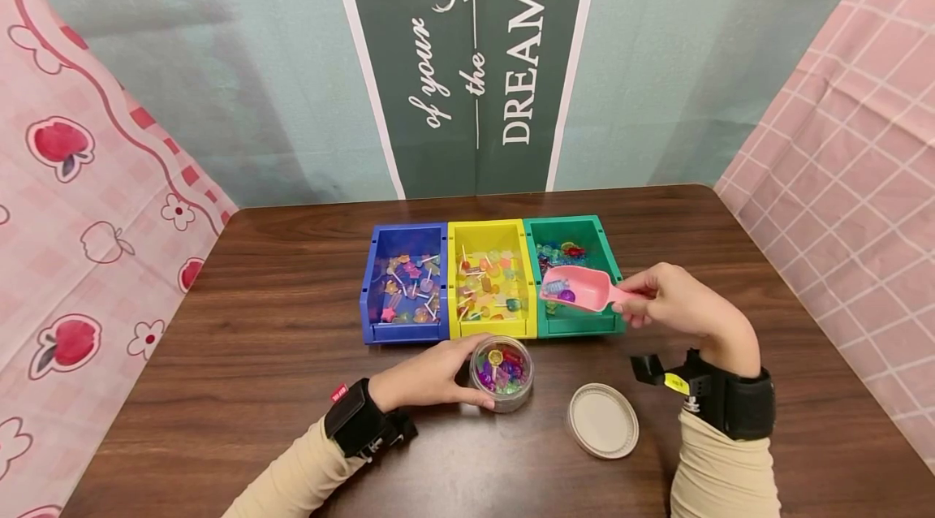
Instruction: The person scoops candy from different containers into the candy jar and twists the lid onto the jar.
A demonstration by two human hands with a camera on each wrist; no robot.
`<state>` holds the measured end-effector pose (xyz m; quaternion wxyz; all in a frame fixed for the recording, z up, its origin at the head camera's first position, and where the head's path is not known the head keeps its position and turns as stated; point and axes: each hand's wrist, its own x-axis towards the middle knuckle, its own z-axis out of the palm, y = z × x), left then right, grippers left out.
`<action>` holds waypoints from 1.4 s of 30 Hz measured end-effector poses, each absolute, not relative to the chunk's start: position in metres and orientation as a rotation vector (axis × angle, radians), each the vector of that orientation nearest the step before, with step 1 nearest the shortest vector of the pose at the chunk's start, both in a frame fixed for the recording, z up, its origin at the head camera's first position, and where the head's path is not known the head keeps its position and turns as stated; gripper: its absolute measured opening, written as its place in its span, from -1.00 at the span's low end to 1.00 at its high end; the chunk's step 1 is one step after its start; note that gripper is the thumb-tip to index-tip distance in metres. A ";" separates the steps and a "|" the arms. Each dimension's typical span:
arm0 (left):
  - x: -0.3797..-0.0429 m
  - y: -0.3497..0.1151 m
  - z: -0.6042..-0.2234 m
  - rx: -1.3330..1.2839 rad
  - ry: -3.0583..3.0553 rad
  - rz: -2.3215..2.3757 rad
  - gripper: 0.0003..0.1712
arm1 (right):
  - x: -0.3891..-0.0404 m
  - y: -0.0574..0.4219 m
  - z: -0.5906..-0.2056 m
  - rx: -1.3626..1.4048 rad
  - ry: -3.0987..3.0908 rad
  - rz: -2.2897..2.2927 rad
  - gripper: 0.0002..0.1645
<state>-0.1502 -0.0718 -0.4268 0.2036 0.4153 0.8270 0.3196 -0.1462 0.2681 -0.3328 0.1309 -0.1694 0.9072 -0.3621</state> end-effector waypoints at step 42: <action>-0.152 -0.071 -0.429 1.147 2.284 0.923 -0.03 | -0.140 0.226 -0.329 -0.851 2.388 -0.950 -0.82</action>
